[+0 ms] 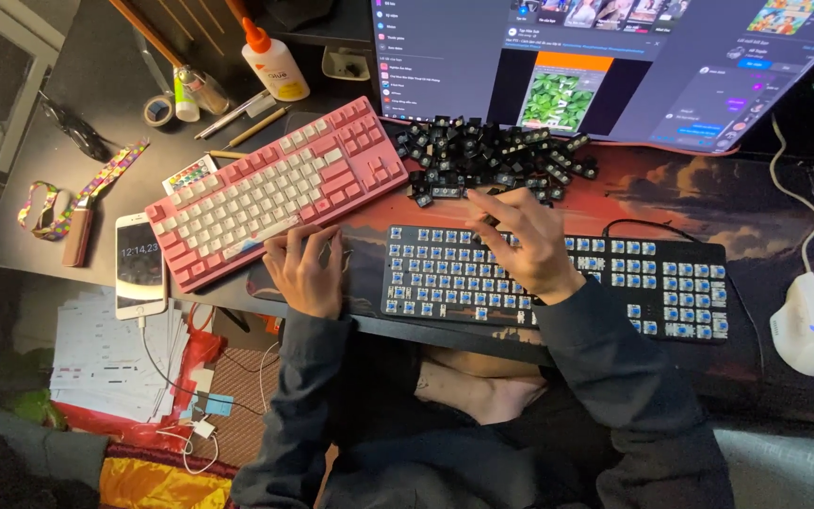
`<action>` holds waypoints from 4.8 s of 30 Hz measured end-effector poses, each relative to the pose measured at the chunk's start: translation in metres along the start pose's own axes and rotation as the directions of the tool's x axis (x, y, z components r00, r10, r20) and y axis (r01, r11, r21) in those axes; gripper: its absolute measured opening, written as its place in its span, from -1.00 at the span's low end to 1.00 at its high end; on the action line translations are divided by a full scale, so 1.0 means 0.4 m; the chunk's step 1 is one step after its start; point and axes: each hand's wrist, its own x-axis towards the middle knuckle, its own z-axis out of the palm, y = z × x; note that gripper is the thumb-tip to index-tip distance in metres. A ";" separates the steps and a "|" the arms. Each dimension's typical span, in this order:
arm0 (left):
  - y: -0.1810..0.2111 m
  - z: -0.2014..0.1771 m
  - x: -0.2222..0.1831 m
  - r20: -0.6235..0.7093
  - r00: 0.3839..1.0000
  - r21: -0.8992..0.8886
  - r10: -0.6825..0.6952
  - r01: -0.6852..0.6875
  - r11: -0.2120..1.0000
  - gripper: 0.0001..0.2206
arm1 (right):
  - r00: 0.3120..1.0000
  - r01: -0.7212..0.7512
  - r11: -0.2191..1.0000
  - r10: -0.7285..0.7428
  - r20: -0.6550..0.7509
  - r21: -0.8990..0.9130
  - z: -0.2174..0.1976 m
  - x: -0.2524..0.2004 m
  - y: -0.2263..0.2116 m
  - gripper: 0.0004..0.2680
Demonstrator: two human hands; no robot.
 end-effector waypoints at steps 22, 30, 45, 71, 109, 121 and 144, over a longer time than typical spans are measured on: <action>0.026 -0.026 0.020 -0.025 0.999 -0.269 0.020 -0.026 0.963 -0.81 | 0.993 -0.102 0.993 0.098 0.058 0.063 -0.004 0.012 -0.023 -0.65; 0.025 -0.030 0.016 -0.019 0.999 -0.337 0.050 -0.054 0.940 -0.86 | 0.991 -0.133 0.987 0.129 0.045 0.090 -0.016 0.033 -0.039 -0.65; 0.046 -0.050 0.045 -0.045 0.996 -0.343 0.081 -0.092 0.935 -0.85 | 0.998 -0.053 0.998 0.053 0.025 0.019 -0.012 0.029 -0.049 -0.65; 0.055 -0.061 0.057 -0.036 0.990 -0.365 0.133 -0.137 0.921 -0.83 | 0.996 -0.074 0.997 0.074 0.045 -0.010 -0.025 0.005 -0.009 -0.57; 0.248 -0.135 0.009 0.159 0.987 -0.812 0.028 0.115 0.573 -0.76 | 0.988 -0.098 0.925 0.047 0.145 0.368 0.025 -0.045 -0.142 -0.73; 0.342 -0.198 -0.020 0.127 0.982 -0.862 0.143 0.038 0.506 -0.66 | 0.984 -0.022 1.000 0.019 0.178 0.010 -0.057 -0.065 -0.261 -0.95; 0.167 -0.079 0.035 0.383 0.915 -0.452 0.126 0.067 0.890 -0.81 | 0.618 -0.435 0.772 0.630 0.469 -0.463 -0.270 -0.088 -0.004 -0.79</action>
